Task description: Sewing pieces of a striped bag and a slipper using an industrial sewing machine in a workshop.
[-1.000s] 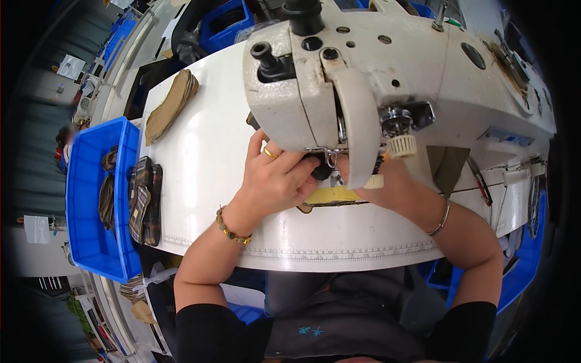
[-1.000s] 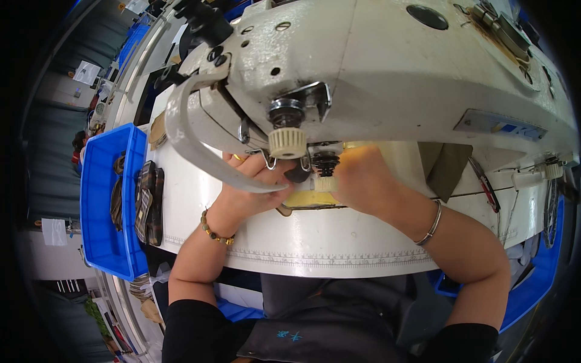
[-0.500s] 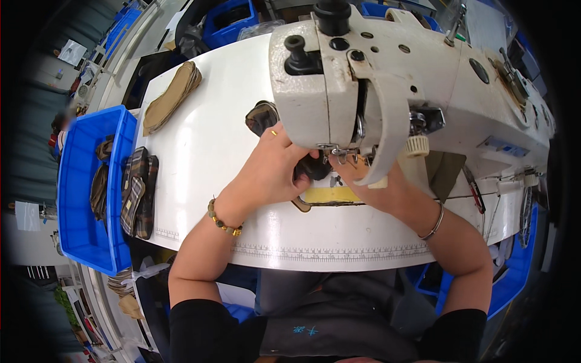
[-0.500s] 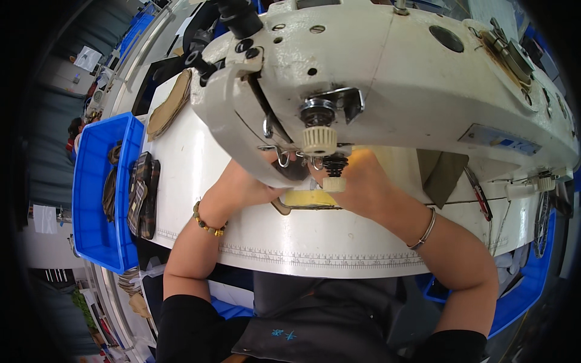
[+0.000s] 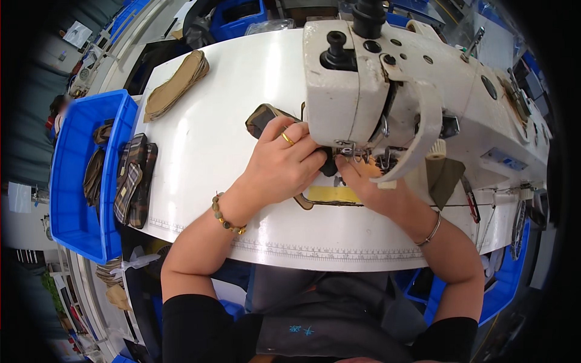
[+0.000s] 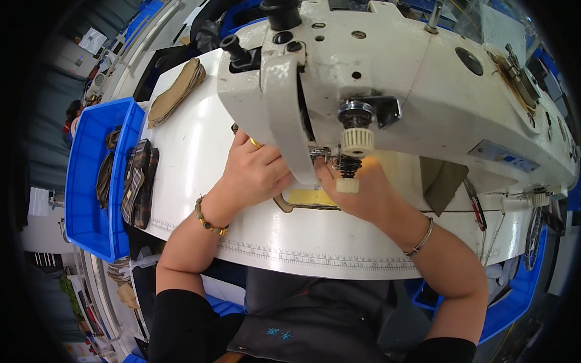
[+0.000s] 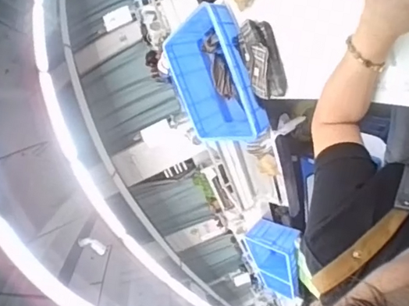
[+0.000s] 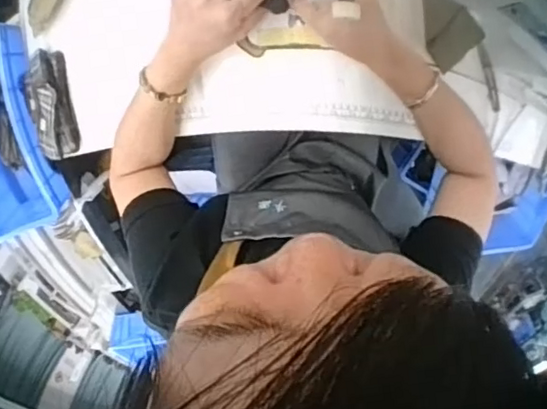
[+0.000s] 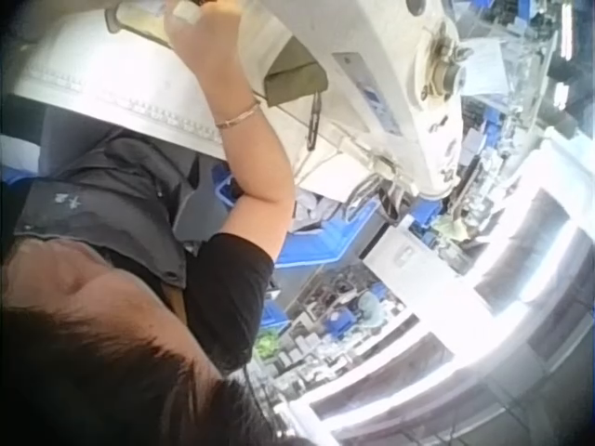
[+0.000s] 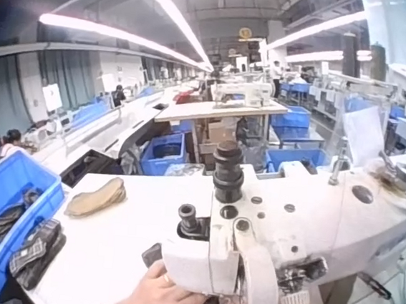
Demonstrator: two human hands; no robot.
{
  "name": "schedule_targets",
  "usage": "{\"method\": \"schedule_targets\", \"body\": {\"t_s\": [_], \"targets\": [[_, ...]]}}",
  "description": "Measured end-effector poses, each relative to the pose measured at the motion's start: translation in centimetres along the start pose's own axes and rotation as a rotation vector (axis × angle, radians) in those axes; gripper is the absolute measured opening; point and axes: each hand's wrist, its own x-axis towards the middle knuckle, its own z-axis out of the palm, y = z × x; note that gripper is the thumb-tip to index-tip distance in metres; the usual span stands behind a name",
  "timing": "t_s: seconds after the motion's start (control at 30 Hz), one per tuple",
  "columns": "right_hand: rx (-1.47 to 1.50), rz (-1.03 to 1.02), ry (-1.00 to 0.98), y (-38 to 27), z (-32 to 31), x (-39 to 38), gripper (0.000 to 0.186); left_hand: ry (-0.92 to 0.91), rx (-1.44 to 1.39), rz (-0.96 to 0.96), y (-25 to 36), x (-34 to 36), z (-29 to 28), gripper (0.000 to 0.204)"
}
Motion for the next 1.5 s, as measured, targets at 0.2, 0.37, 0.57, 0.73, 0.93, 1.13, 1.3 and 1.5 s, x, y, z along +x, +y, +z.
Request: {"method": "schedule_targets", "body": {"t_s": [0.2, 0.37, 0.57, 0.73, 0.93, 1.13, 1.3, 1.5], "targets": [[-0.073, -0.124, -0.098, 0.7, -0.6, -0.2, 0.014, -0.081, -0.035, 0.013, 0.1, -0.3, 0.1, 0.019], [-0.320, -0.309, -0.190, 0.8, -1.4, -1.0, 0.028, -0.198, -0.071, -0.017, 0.4, -0.3, -0.2, 0.024], [-0.492, -0.384, -0.258, 0.7, -1.6, -1.5, 0.032, -0.171, -0.065, -0.005, 0.4, -0.5, -0.1, 0.025], [-0.531, -0.410, -0.226, -0.3, -1.8, -1.1, 0.043, -0.213, -0.034, 0.004, 0.6, -0.4, -0.4, 0.028], [-0.713, -0.413, -0.340, -3.0, -2.6, -0.2, 0.037, -0.232, -0.032, -0.100, 1.1, -0.2, 0.2, 0.027], [-0.649, -0.480, -0.257, -1.3, -1.7, -1.0, 0.038, -0.341, -0.050, -0.107, 1.2, -0.4, 0.0, 0.026], [-0.678, -0.480, -0.304, -1.5, -1.7, -1.1, 0.040, -0.303, -0.030, -0.131, 1.7, -0.1, -0.1, 0.025], [-0.585, -0.452, -0.184, -0.7, -0.1, -1.7, 0.023, -0.360, 0.033, -0.149, 2.7, -0.2, -0.2, 0.025]]}}
